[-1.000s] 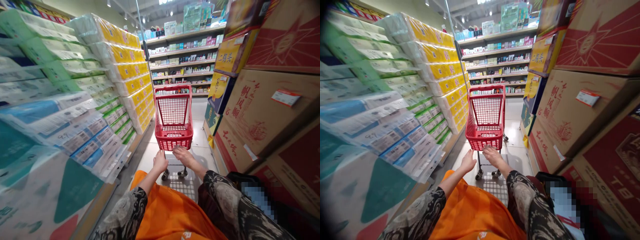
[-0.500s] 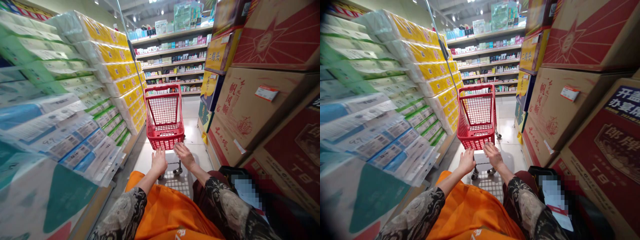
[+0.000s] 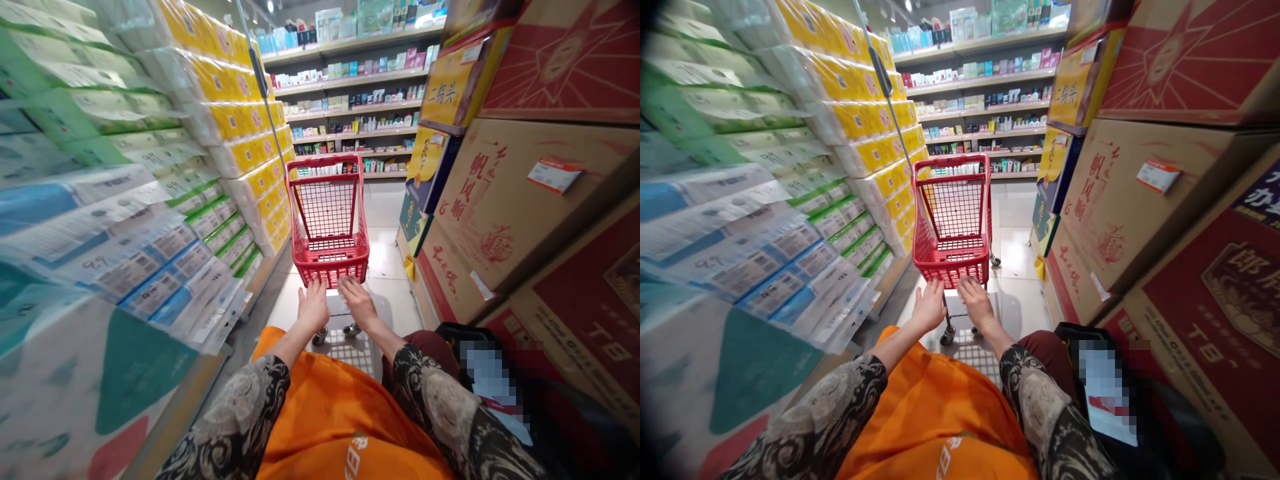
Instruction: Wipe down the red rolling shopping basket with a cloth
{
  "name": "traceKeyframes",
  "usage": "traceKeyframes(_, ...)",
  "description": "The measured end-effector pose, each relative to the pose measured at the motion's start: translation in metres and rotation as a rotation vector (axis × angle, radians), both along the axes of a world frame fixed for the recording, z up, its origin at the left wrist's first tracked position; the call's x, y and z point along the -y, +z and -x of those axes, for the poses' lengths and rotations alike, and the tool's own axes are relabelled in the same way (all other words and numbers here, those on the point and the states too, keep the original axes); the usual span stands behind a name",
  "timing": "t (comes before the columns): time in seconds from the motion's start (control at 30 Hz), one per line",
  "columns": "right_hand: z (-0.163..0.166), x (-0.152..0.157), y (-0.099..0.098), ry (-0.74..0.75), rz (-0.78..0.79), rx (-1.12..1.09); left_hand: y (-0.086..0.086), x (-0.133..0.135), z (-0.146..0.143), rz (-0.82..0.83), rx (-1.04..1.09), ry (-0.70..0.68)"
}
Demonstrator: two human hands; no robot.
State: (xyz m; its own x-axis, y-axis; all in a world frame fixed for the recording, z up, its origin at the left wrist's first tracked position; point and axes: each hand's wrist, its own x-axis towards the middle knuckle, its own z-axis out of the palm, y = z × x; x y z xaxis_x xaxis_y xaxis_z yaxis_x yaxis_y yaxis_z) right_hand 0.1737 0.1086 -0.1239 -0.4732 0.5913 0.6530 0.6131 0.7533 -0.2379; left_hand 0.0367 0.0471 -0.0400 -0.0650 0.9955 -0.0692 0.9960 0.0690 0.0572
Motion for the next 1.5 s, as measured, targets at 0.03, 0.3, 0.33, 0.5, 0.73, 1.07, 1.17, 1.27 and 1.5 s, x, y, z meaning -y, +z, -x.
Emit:
traceKeyframes(0.03, 0.005, -0.001, 0.012, 0.027, -0.034, -0.013, 0.000, 0.000, 0.004, -0.001, 0.003, 0.020)
traceKeyframes(0.3, 0.044, -0.010, 0.028, 0.222, -0.088, 0.226, -0.009, 0.004, 0.023, 0.028, -0.022, 0.123)
traceKeyframes(0.33, 0.044, -0.008, 0.017, 0.213, -0.077, 0.271, -0.010, 0.005, 0.024, 0.029, -0.023, 0.118)
traceKeyframes(0.5, 0.034, -0.001, -0.003, 0.212, -0.070, 0.344, -0.017, 0.005, 0.033, 0.024, -0.005, 0.130)
traceKeyframes(0.73, 0.051, -0.014, 0.045, 0.286, -0.207, 0.249, -0.017, 0.004, 0.035, 0.013, 0.028, 0.223)
traceKeyframes(1.07, 0.026, -0.005, 0.023, 0.236, -0.112, 0.336, -0.015, 0.004, 0.016, 0.009, 0.035, 0.145)
traceKeyframes(1.17, 0.019, -0.015, 0.060, 0.213, -0.235, 0.095, -0.012, 0.003, 0.012, -0.009, 0.049, 0.145)
traceKeyframes(1.27, 0.006, -0.023, 0.064, 0.095, -0.250, -0.048, -0.008, 0.003, 0.008, -0.031, 0.050, 0.111)
traceKeyframes(1.5, -0.025, -0.009, 0.004, 0.074, -0.102, 0.086, -0.010, 0.007, 0.004, -0.090, 0.029, 0.019)
